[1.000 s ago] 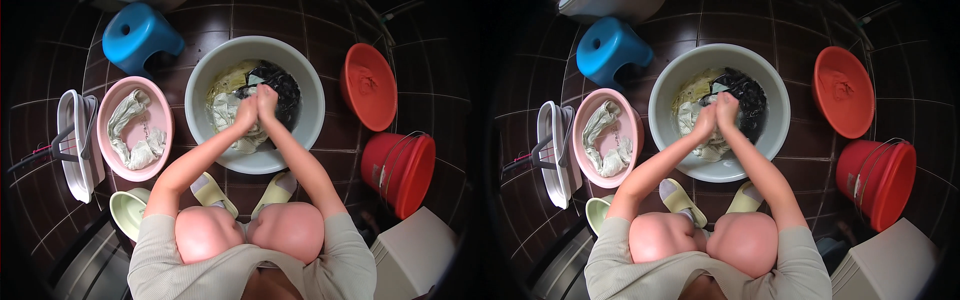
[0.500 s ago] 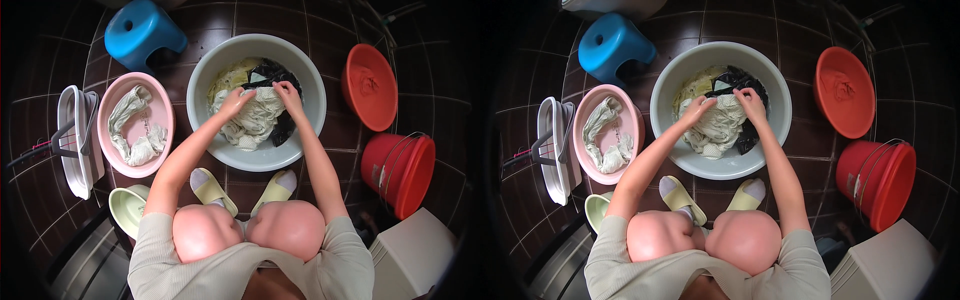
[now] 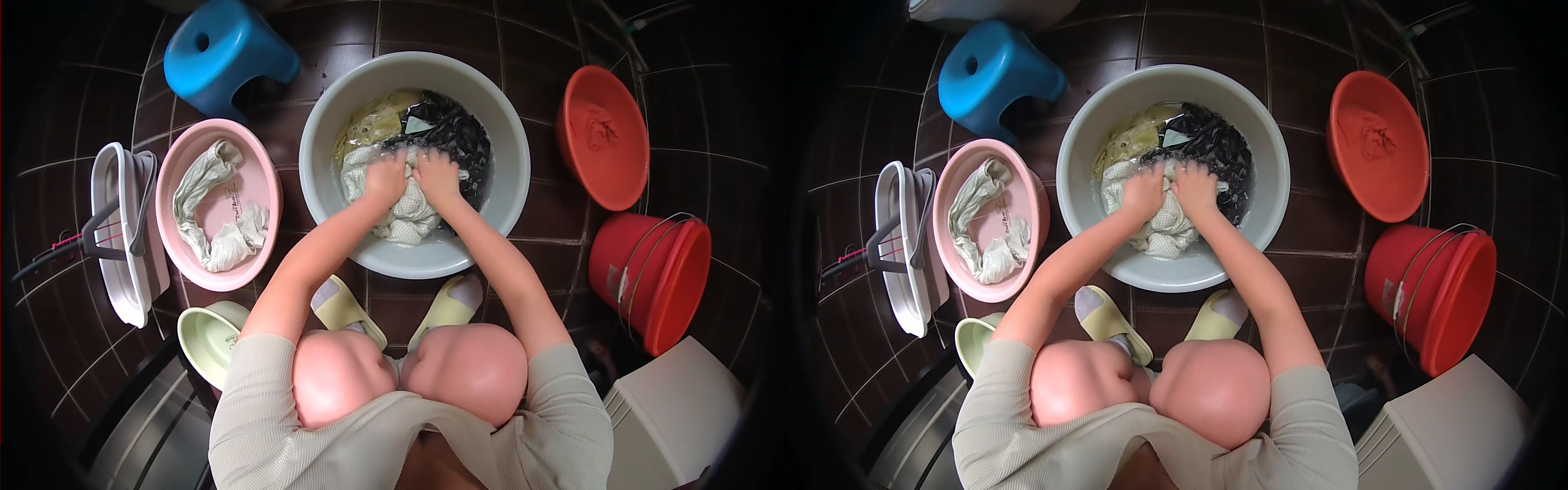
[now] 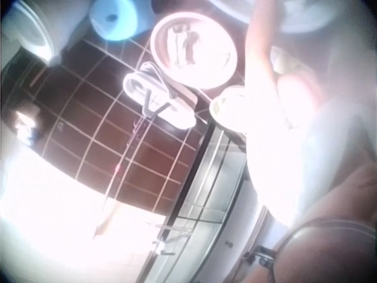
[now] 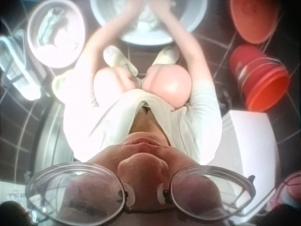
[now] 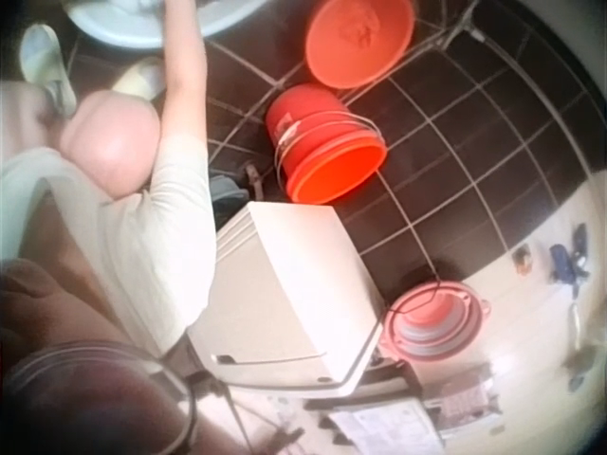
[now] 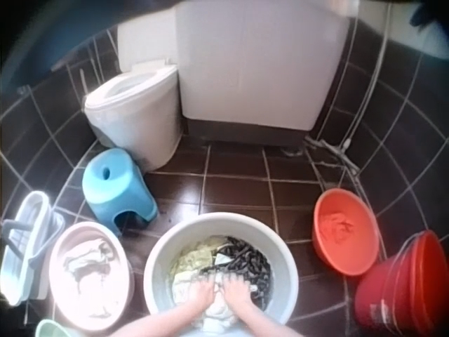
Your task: The person hand-washes clothes by scrubbing a garment in a basin of soapy water, wringing it out, and placing it into a second basin. Afterwards, the person scrubs another garment in the soapy basin.
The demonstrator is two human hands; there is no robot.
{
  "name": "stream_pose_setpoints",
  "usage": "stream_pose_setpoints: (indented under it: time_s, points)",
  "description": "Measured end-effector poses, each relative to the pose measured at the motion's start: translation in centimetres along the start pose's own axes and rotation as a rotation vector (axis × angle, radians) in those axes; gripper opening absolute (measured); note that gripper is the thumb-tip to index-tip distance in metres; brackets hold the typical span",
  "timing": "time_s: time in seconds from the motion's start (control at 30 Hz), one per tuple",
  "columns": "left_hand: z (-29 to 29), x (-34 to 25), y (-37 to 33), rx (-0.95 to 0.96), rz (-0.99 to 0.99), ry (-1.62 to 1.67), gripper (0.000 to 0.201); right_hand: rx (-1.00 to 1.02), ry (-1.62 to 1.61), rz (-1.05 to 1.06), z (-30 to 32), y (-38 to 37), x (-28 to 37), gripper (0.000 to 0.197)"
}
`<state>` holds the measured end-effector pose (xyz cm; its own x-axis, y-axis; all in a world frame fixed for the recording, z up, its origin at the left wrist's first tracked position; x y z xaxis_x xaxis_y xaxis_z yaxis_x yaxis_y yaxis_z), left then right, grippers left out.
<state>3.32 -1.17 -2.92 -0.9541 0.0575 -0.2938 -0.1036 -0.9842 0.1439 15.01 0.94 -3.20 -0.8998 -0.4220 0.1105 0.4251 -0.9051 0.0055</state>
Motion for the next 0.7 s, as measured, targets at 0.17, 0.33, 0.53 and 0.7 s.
stream_pose_setpoints:
  time_s: [0.17,0.33,0.53,0.7]
  points:
    - [1.8,3.0,-1.1,0.055,0.147,0.438,0.031,-0.006,-0.682,-0.37,1.7,-0.8,-3.9,0.027]
    - [2.2,1.9,-1.4,-0.011,0.526,1.429,0.026,-0.342,-1.246,-0.489,4.6,0.5,0.8,0.029]
    - [4.4,-3.9,0.9,-0.027,0.275,1.209,0.043,-0.441,-1.171,-0.631,7.1,-0.9,1.6,0.03]
    - [3.5,-1.0,0.4,0.385,0.569,1.426,0.035,-0.718,-1.053,-0.552,6.0,1.2,5.4,0.035]
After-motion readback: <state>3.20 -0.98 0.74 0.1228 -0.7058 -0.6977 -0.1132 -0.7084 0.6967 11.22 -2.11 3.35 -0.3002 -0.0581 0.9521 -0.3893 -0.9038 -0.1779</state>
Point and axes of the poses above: each hand's wrist, its own y-axis away from the middle knuckle, its own z-axis out of the back of the hand, x = y × z, the point moved 3 cm from there along -y, towards the middle knuckle, and after that the axes turned 1 degree about z, right-handed, at the moved point
